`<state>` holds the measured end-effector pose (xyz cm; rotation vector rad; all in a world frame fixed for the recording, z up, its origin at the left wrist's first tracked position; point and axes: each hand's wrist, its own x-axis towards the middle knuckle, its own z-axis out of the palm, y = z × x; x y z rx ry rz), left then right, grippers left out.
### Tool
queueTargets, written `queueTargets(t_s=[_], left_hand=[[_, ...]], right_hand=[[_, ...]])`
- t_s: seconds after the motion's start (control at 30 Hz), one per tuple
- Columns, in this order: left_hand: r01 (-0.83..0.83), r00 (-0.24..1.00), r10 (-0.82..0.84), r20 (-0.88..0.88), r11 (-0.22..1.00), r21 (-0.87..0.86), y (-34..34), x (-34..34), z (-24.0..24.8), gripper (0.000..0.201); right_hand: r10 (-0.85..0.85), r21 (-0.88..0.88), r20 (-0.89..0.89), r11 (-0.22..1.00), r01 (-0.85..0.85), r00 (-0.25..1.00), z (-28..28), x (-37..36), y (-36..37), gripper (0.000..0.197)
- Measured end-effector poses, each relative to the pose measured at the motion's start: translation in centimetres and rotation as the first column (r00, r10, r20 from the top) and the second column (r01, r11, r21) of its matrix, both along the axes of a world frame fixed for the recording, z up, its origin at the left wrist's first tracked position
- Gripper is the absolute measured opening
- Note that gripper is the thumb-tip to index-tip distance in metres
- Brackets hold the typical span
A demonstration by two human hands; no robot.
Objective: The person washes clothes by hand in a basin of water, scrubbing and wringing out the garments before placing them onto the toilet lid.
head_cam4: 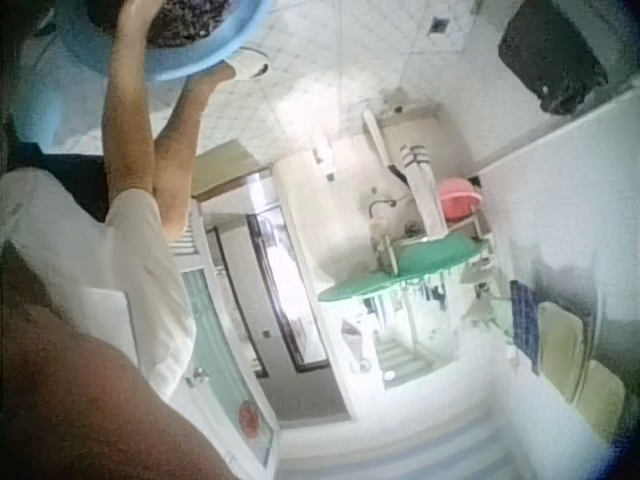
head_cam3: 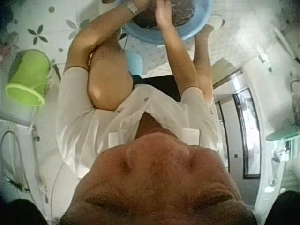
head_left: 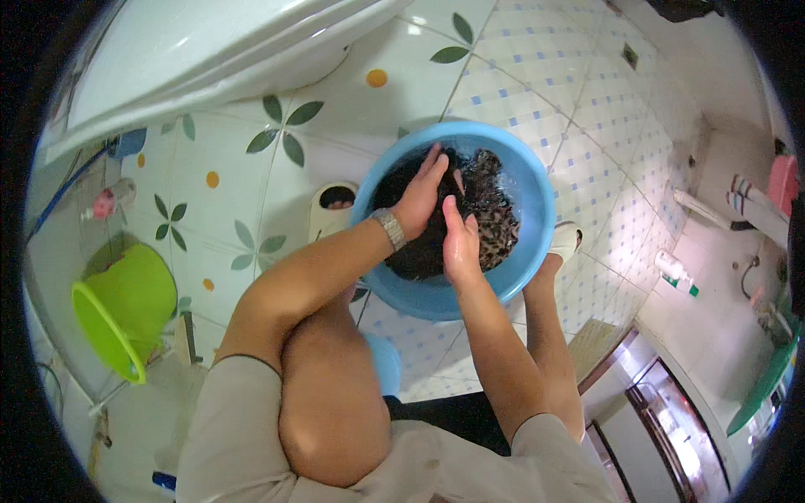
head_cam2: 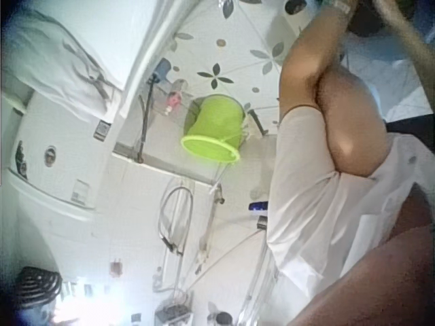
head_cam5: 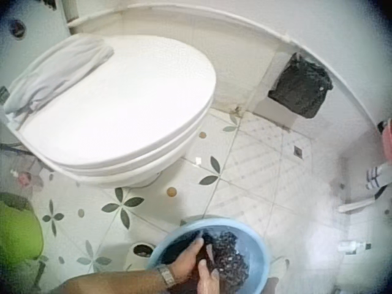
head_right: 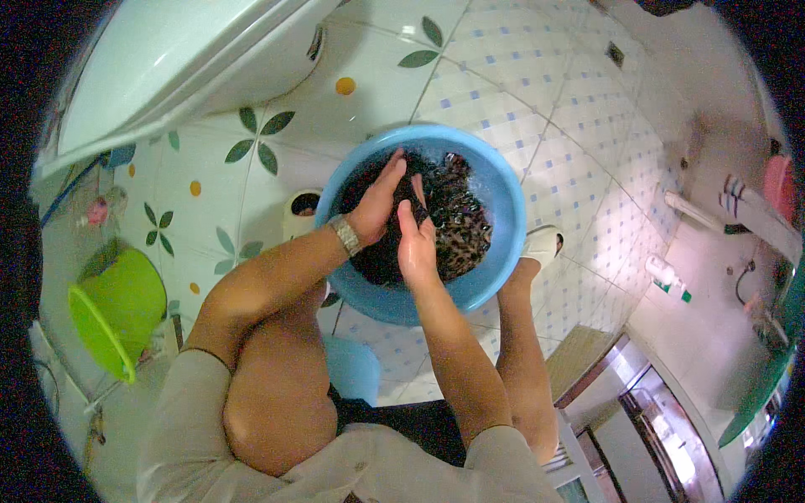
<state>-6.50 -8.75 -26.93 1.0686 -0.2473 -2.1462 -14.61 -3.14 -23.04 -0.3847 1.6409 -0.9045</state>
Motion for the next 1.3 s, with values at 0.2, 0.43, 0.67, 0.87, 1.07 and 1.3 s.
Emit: queueTargets(t_s=[0.2, 0.43, 0.67, 0.87, 1.07, 1.3], left_hand=[[0.094, 0.969, -0.076, 0.236, 0.993, -0.069, 1.7, -3.0, 2.1, 0.066], [0.054, 0.993, -0.066, -0.102, 0.992, -0.116, 0.9, 0.0, 0.2, 0.064], [0.149, 0.979, -0.125, 0.162, 0.978, -0.148, 1.4, -1.2, 2.3, 0.089], [0.062, 0.956, -0.027, 0.292, 0.992, -0.11, 0.3, -0.6, 3.0, 0.044], [0.355, 0.739, -0.093, 0.667, 0.895, -0.268, -2.0, 0.4, 1.2, 0.058], [0.661, 0.512, -0.069, 0.856, 0.668, -0.341, 2.6, -0.3, -3.4, 0.074]], right_hand=[[-0.102, 0.062, 0.086, 0.993, 0.097, 0.991, -6.5, -5.9, -4.1, 0.056], [-0.17, 0.082, 0.265, 0.985, 0.154, 0.949, -0.4, -1.5, -1.9, 0.061], [-0.052, 0.006, 0.17, 0.999, 0.052, 0.984, -2.1, -3.5, -3.1, 0.058], [0.075, -0.152, -0.226, 0.982, -0.111, 0.971, -0.2, -1.7, -1.0, 0.045], [0.147, -0.257, -0.748, 0.835, -0.487, 0.647, -2.9, -3.7, -4.5, 0.034], [0.291, -0.024, -0.915, 0.655, -0.756, 0.281, -9.3, -4.7, -0.4, 0.06]])
